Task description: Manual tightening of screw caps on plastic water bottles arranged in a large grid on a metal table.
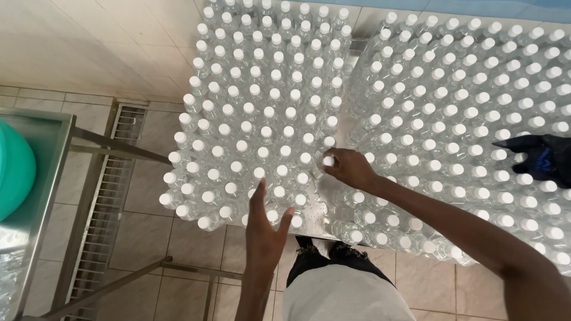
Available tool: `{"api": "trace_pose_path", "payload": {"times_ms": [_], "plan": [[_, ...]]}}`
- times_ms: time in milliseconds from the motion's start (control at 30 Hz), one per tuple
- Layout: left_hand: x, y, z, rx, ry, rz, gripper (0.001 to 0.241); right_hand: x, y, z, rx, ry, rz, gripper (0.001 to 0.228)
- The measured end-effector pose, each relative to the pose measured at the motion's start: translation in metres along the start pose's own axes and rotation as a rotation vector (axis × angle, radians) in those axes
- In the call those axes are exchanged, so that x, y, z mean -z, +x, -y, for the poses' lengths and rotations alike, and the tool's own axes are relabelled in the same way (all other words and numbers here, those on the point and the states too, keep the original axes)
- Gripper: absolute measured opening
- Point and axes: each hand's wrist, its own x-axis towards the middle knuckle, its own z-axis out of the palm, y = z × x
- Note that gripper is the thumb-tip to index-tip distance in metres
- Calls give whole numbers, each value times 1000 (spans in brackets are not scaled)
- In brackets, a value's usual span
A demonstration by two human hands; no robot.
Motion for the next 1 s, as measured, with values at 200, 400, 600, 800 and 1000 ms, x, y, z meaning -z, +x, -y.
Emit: {"api": "trace_pose_path", "payload": {"times_ms": [200, 400, 600, 800, 1000], "plan": [[-9, -11, 10, -38, -10, -3, 79, -6, -9, -2, -45, 54, 83, 49], [-47, -11, 30, -189, -1, 104, 69, 59, -78, 4, -25, -282, 190, 40], [-71, -5, 33, -336, 16, 244, 61, -32, -110, -47, 2, -414, 199, 62], [-102, 9, 43, -293, 31, 477, 63, -20, -102, -46, 144, -374, 134, 36], [-116, 44, 25, -500, 104, 597, 124, 149, -168, 61, 204, -133, 184, 40]]}}
